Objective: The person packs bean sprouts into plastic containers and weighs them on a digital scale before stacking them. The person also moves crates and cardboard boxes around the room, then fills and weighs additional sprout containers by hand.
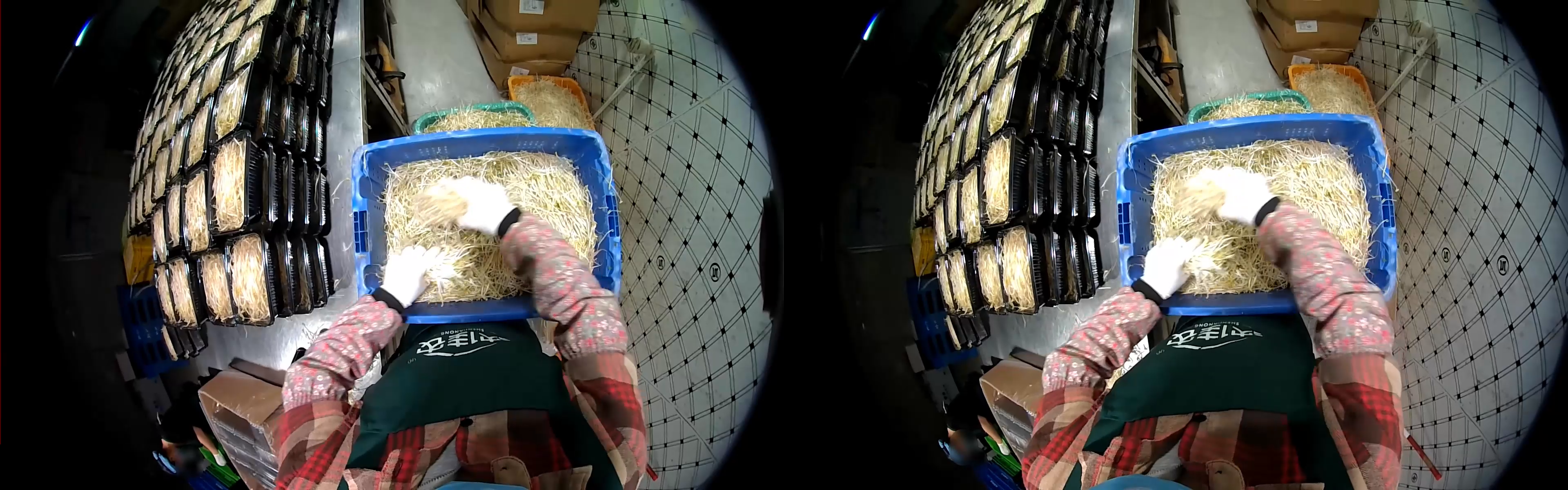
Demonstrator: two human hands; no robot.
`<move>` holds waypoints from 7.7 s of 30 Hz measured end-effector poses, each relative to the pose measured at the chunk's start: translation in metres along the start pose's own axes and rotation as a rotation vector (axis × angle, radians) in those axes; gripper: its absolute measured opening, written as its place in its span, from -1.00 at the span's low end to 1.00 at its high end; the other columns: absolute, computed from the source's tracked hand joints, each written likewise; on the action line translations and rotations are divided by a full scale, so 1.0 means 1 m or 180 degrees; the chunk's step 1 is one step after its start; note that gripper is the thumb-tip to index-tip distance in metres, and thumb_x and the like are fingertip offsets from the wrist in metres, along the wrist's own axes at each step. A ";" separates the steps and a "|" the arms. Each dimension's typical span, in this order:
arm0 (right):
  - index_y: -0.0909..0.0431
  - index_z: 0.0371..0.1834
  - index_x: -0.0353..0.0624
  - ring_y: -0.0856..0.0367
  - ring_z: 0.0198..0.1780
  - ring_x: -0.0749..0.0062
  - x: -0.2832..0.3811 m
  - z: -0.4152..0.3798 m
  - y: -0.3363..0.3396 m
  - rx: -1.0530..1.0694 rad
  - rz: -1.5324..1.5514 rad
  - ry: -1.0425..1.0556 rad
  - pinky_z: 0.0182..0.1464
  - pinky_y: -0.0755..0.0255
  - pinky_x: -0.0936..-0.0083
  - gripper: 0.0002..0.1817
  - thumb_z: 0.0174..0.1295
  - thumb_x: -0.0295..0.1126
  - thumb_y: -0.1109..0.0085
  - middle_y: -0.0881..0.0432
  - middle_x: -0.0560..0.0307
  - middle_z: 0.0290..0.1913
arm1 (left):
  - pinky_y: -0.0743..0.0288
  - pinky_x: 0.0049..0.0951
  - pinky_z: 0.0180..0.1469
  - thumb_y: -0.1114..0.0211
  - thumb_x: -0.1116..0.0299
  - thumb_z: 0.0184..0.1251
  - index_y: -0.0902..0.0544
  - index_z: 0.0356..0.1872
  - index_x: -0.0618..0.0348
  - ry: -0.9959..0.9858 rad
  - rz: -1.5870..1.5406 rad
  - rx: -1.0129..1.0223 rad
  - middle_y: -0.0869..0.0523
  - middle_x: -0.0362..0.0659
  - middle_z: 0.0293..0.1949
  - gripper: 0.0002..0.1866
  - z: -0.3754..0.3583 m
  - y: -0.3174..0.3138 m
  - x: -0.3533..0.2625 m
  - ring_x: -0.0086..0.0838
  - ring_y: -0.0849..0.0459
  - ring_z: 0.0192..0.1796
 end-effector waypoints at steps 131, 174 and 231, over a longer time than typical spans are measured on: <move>-0.71 -0.36 -0.14 -0.68 -0.30 -0.04 0.568 -0.202 -0.324 0.2134 -0.0695 0.4778 -0.23 -0.54 0.16 -0.79 0.14 -0.22 -0.25 -0.67 -0.15 -0.41 | -0.10 -0.10 0.47 -0.08 0.21 0.42 -0.32 0.38 0.23 0.5358 0.0700 -0.2321 -0.33 0.10 0.39 -0.43 -0.644 -0.006 -0.176 0.07 -0.26 0.41; -0.72 -0.27 -0.17 -0.67 -0.29 0.04 0.535 -0.149 -0.304 0.2196 0.0332 0.3872 -0.21 -0.50 0.29 -0.75 0.14 -0.22 -0.35 -0.69 -0.07 -0.34 | -0.25 -0.30 0.41 -0.08 0.48 0.41 -0.37 0.35 0.27 0.5217 -0.0923 -0.4534 -0.47 0.12 0.30 -0.52 -0.678 0.032 -0.200 -0.13 -0.43 0.36; -0.69 -0.12 -0.18 -0.67 -0.02 -0.03 0.738 -0.129 -0.535 0.1579 -0.1442 0.3832 0.12 -0.49 0.16 -0.67 0.32 -0.23 0.00 -0.70 -0.23 -0.13 | -0.28 -0.09 0.25 -0.05 0.23 0.40 -0.48 0.17 0.21 0.5177 0.0476 -0.2244 -0.53 0.01 0.14 -0.60 -0.626 0.007 -0.143 -0.12 -0.45 0.17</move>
Point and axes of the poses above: each hand's wrist, its own z-axis towards the middle knuckle, its own y-axis out of the back of the hand, x = y × z, the point moved 1 cm from there along z, towards the middle knuckle
